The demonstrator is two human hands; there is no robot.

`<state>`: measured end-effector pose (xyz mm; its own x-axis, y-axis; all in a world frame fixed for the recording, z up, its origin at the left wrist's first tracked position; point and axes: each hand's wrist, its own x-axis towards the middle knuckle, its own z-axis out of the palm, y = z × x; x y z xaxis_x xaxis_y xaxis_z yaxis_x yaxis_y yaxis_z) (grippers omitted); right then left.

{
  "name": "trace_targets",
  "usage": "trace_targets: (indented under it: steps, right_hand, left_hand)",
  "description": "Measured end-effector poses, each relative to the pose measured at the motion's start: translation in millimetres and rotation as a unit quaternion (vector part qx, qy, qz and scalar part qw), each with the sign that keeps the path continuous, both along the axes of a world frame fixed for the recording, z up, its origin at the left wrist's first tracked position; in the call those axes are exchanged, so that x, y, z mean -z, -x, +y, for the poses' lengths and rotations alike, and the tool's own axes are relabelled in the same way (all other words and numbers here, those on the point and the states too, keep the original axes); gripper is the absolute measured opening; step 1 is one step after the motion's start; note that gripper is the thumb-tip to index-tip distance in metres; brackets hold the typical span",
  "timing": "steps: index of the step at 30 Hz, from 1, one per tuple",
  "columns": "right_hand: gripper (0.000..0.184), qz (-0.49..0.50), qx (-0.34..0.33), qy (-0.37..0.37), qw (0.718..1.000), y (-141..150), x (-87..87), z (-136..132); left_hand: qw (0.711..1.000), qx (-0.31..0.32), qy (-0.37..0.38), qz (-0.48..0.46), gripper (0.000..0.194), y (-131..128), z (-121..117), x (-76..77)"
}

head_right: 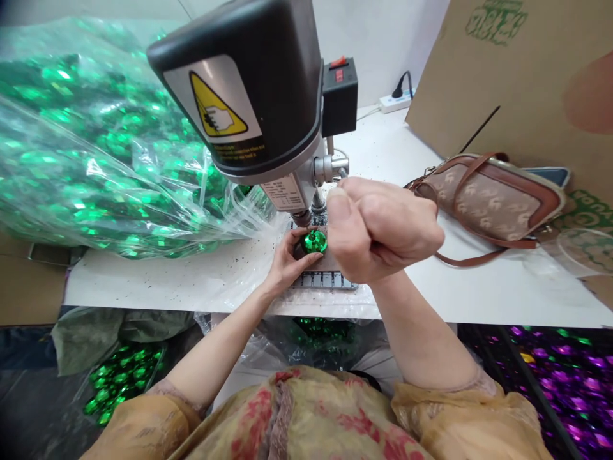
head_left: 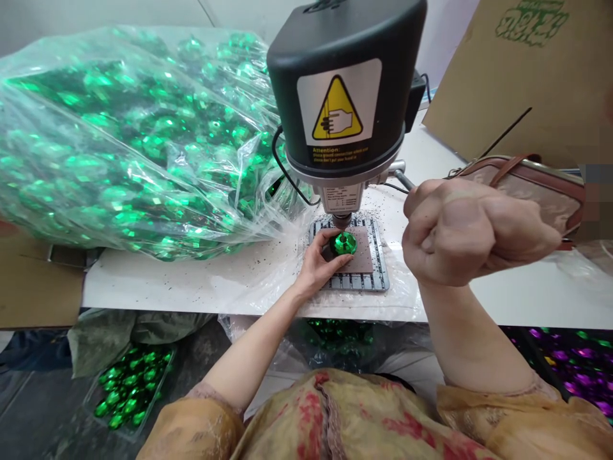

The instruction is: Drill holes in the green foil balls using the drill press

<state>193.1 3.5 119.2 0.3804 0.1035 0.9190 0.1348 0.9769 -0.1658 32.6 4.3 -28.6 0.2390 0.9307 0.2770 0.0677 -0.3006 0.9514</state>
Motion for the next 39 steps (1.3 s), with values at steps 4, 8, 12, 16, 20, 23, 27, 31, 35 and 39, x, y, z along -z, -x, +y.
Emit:
trace_targets:
  steps: [4,8,12,16,20,23,27,31,35,39]
  right_hand:
    - [0.051,0.002,0.020,-0.025,0.999,-2,6.0,4]
    - [0.050,-0.009,0.032,-0.040,0.999,-3,11.2,10]
    - [0.049,-0.039,0.015,-0.091,0.995,-7,21.1,13]
    - [0.057,-0.022,0.007,-0.008,1.000,-6,14.4,1]
    - [0.054,0.050,0.004,0.138,0.989,5,-27.5,-9]
    - [0.054,0.082,-0.053,0.091,0.991,10,-56.6,1]
    - [0.061,0.079,-0.070,0.092,0.990,10,-66.2,14]
    - [0.061,0.087,-0.070,0.103,0.988,11,-62.6,11]
    - [0.059,0.112,-0.073,0.090,0.987,15,-62.5,10]
    - [0.060,0.097,-0.058,0.122,0.986,11,-63.9,5]
  left_hand:
    - [1.000,0.001,0.004,-0.001,0.055,0,0,-0.1]
    - [1.000,0.000,0.006,0.003,0.054,0,0,-0.3]
    - [1.000,-0.002,0.007,0.001,0.055,0,-1,0.3]
    - [1.000,-0.003,0.008,0.002,0.056,0,-1,0.8]
    - [1.000,-0.026,0.003,0.010,0.058,-4,-2,-5.7]
    - [0.991,-0.111,-0.048,0.061,0.051,-4,-16,-13.5]
    - [0.960,-0.080,-0.221,0.153,0.045,12,-65,-4.5]
    - [0.876,0.194,-0.330,0.295,0.034,38,-117,33.1]
    - [0.803,0.301,-0.154,0.491,0.056,55,-132,75.8]
    - [0.831,0.199,0.081,0.514,0.057,51,-130,116.3]
